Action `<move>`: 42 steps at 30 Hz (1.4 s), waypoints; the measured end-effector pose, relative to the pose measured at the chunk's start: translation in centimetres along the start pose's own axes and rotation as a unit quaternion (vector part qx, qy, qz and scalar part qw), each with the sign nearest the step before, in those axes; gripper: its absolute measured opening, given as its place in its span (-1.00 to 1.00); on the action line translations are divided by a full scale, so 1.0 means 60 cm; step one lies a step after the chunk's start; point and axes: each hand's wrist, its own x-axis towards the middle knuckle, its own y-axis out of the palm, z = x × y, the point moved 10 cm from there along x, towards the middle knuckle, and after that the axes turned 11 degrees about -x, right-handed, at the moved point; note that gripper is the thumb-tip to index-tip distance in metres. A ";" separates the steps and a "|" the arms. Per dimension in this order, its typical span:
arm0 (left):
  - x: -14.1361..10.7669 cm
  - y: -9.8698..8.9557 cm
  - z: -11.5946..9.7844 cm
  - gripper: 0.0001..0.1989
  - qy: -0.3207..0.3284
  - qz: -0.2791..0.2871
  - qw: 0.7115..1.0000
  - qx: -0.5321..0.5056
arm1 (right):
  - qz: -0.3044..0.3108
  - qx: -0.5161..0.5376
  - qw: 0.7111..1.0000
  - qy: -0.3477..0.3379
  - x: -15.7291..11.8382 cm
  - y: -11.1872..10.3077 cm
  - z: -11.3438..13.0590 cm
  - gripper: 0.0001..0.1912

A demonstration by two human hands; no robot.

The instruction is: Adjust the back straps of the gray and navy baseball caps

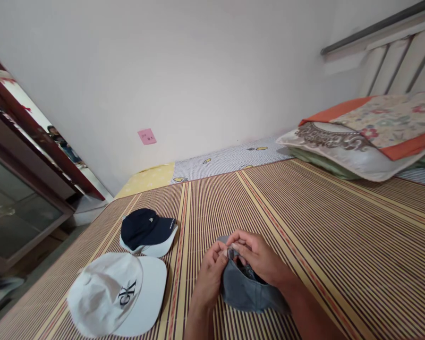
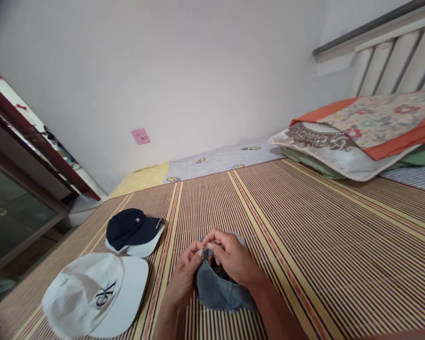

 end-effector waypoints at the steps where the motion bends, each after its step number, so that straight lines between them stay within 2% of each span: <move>1: 0.000 -0.003 -0.001 -0.65 0.004 -0.009 1.000 -0.007 | -0.008 -0.033 0.999 -0.014 -0.001 -0.005 0.009 -0.84; 3: 0.001 -0.012 -0.001 -0.63 0.012 -0.030 0.999 -0.034 | -0.016 -0.070 0.996 -0.043 -0.002 -0.012 0.027 -0.78; 6: 0.004 -0.023 0.002 -0.61 0.019 -0.049 0.997 -0.059 | -0.008 -0.057 0.997 -0.061 -0.003 -0.015 0.040 -0.81; 10: 0.007 -0.017 0.006 -0.60 0.012 -0.038 0.998 -0.050 | -0.009 -0.046 0.997 -0.053 -0.001 -0.015 0.036 -0.84; 15: 0.004 -0.012 0.009 -0.60 -0.002 -0.024 0.999 -0.045 | 0.003 -0.026 0.997 -0.077 -0.004 -0.011 0.040 -0.82; 20: -0.003 0.008 0.015 -0.68 -0.036 0.044 0.998 -0.027 | 0.034 0.062 0.995 -0.069 -0.005 -0.009 0.036 -0.94; 24: -0.007 0.023 0.017 -0.72 -0.050 0.063 0.997 0.018 | 0.053 0.152 0.985 -0.062 -0.007 -0.007 0.034 -0.81; 28: -0.007 0.036 0.017 -0.70 -0.051 0.079 0.995 0.033 | 0.024 0.198 0.980 -0.010 -0.006 -0.015 0.013 -0.76; 33: -0.010 0.020 0.028 -0.65 -0.078 0.067 0.992 0.071 | -0.016 0.287 0.958 -0.002 -0.002 -0.031 0.003 -0.67; 36: -0.010 0.015 0.031 -0.61 -0.083 0.067 0.993 0.051 | -0.019 0.256 0.966 0.009 -0.003 -0.038 -0.002 -0.70; 42: -0.006 0.020 0.038 -0.61 -0.083 0.063 0.995 -0.004 | 0.030 0.103 0.994 0.006 -0.016 -0.045 0.014 -0.81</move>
